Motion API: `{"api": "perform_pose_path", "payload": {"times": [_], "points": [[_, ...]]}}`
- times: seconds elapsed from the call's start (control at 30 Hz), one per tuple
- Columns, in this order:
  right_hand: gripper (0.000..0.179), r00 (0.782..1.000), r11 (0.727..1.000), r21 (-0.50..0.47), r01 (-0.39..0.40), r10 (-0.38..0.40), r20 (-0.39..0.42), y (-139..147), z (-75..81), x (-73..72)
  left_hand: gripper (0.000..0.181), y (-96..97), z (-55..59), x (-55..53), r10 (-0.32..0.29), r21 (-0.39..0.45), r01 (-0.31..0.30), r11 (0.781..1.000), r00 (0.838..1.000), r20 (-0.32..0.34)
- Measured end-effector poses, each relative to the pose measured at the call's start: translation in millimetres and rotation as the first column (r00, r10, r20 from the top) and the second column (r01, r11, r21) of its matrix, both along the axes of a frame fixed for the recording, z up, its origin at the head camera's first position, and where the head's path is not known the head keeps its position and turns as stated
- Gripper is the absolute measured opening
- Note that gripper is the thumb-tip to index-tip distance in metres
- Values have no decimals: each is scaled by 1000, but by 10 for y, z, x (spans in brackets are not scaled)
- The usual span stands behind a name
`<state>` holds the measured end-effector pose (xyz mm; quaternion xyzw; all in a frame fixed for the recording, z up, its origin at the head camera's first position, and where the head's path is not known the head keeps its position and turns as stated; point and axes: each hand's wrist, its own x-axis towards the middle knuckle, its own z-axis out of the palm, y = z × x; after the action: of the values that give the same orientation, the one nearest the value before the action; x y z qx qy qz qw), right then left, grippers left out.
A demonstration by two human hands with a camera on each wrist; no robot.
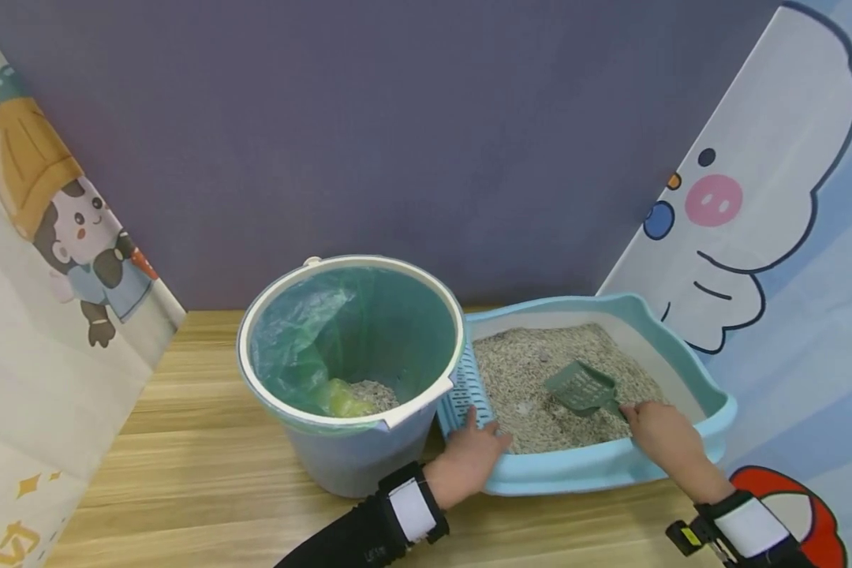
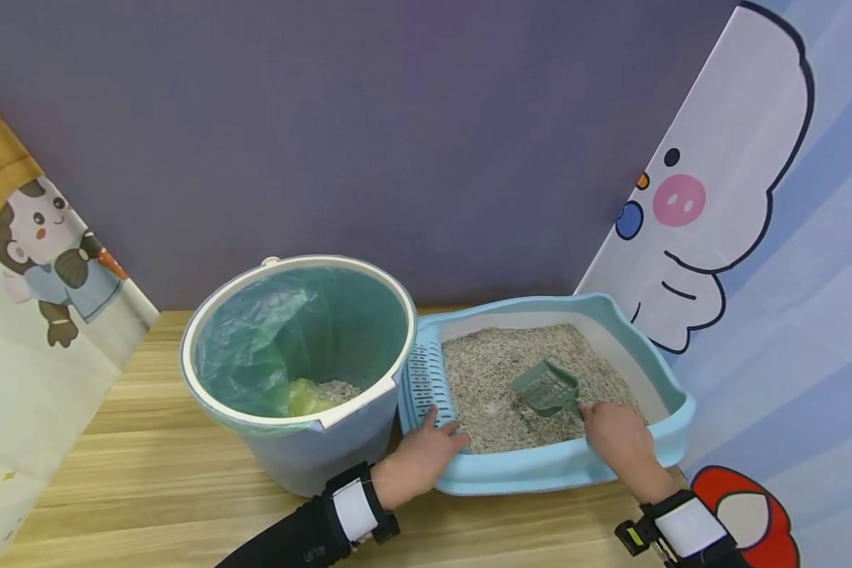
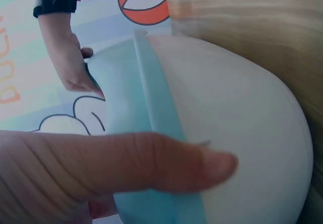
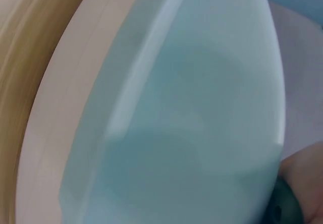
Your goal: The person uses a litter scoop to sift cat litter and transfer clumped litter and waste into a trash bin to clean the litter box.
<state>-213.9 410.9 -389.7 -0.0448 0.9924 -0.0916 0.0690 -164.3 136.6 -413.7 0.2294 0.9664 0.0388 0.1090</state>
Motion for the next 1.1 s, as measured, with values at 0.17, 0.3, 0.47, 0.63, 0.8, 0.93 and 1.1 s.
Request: {"api": "perform_pose_path", "payload": {"times": [0.17, 0.3, 0.47, 0.63, 0.8, 0.93, 1.1], "points": [[38, 999, 1000, 20, 21, -21, 41, -59, 19, 60, 52, -66, -29, 1, -17, -6, 17, 1000, 998, -57], [36, 997, 998, 49, 39, -42, 62, -68, 37, 50, 54, -77, -48, 5, -41, -13, 40, 999, 994, -97], [37, 997, 998, 54, 25, -28, 67, -71, 32, 6, 53, -79, -44, -9, -39, 3, 40, 999, 995, -90], [39, 999, 999, 51, 4, -7, 50, -82, 17, -30, 55, -77, -29, -31, -25, -23, 23, 999, 995, -94], [39, 999, 999, 52, -4, 2, 41, -100, 32, -44, 59, -71, -17, -45, -24, -61, 17, 998, 993, -116], [38, 998, 998, 53, 13, -17, 63, -113, 54, -65, 57, -92, -5, -24, -50, -72, 39, 997, 987, -156], [39, 990, 997, 60, 53, -60, 130, -116, 51, -86, 60, -225, 218, 236, -121, 41, 132, 990, 974, -193]]}}
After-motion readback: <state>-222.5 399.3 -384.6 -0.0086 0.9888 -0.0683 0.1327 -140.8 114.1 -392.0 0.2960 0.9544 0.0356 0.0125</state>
